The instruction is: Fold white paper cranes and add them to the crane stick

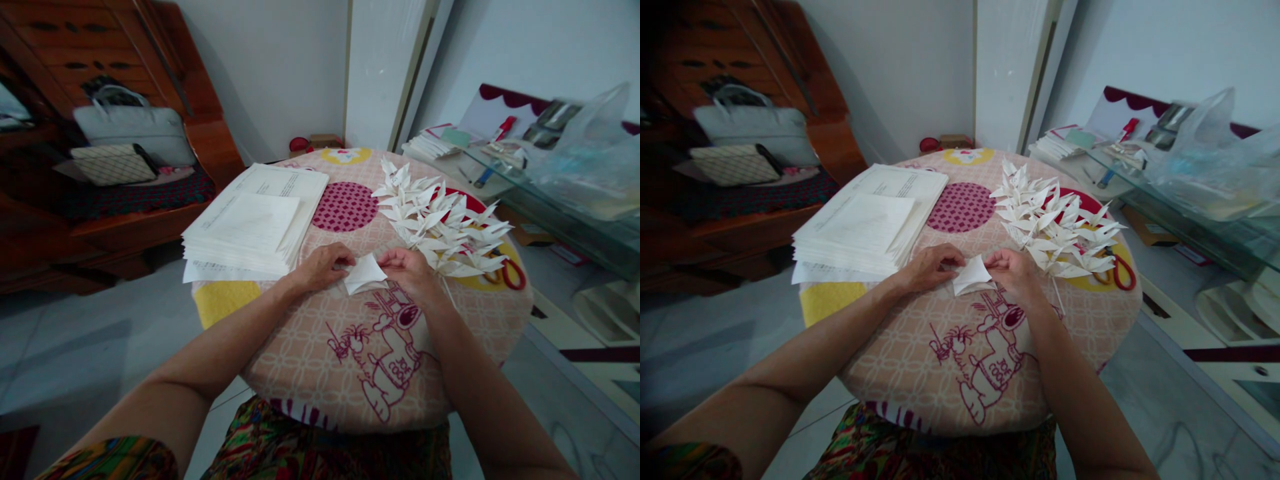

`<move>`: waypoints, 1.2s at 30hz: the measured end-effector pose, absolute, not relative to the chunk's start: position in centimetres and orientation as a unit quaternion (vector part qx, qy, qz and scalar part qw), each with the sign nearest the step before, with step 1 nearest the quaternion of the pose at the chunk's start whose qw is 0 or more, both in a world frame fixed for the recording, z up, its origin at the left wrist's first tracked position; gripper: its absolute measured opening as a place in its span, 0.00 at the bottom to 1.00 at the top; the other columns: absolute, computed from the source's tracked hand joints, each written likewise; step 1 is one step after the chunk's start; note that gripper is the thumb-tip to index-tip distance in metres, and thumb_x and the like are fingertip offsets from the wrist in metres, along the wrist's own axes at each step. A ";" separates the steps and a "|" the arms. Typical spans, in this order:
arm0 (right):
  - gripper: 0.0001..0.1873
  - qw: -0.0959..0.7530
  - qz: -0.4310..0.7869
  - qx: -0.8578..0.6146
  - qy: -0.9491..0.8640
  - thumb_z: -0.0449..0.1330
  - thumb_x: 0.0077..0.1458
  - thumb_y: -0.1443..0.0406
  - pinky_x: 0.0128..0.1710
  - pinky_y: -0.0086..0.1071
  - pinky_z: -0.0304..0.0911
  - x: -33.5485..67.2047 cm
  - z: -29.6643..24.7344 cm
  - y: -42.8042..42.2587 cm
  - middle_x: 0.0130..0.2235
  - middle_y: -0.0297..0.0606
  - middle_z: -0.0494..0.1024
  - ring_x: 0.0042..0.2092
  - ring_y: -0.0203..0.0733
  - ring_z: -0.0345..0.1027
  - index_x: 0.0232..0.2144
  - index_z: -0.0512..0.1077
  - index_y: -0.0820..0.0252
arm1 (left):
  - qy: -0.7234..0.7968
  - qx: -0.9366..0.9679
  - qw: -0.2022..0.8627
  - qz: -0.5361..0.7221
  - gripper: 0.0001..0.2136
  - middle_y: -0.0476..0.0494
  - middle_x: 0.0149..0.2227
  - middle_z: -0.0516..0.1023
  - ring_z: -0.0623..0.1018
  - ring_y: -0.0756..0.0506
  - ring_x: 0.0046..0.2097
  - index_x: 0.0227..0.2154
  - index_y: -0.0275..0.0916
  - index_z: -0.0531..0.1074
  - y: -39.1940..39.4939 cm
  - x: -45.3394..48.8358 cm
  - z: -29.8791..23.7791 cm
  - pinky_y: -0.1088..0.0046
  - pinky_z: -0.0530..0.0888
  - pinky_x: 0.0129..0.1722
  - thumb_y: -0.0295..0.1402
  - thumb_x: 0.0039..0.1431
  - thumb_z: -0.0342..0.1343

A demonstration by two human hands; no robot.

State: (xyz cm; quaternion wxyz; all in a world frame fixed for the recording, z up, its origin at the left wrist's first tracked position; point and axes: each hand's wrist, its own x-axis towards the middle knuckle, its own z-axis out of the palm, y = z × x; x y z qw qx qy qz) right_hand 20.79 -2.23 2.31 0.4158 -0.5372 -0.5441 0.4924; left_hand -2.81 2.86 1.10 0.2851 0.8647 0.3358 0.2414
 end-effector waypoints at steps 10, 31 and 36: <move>0.12 0.282 0.268 -0.459 -0.799 0.61 0.53 0.73 0.43 0.34 0.68 19.9 3.1 -2.7 0.41 0.40 0.84 0.41 0.43 0.77 0.35 0.82 0.58 | 0.329 0.874 0.264 0.243 0.11 0.41 0.43 0.78 0.78 0.46 0.45 0.38 0.37 0.80 3.0 -3.1 1.0 0.69 0.75 0.45 0.25 0.52 0.57; 0.11 0.254 0.141 -0.401 -0.869 0.58 0.59 0.73 0.46 0.37 0.68 19.0 1.4 -2.8 0.41 0.44 0.80 0.44 0.45 0.73 0.39 0.80 0.61 | 0.283 0.892 0.262 0.234 0.08 0.41 0.46 0.80 0.79 0.45 0.46 0.38 0.40 0.82 3.0 -3.3 1.1 0.68 0.76 0.47 0.28 0.56 0.61; 0.09 0.255 0.141 -0.396 -0.871 0.60 0.60 0.71 0.47 0.39 0.68 18.8 1.1 -2.7 0.42 0.44 0.79 0.45 0.45 0.73 0.40 0.79 0.59 | 0.298 0.875 0.272 0.268 0.08 0.42 0.43 0.81 0.79 0.46 0.45 0.37 0.39 0.81 3.3 -3.0 0.6 0.67 0.76 0.47 0.27 0.55 0.60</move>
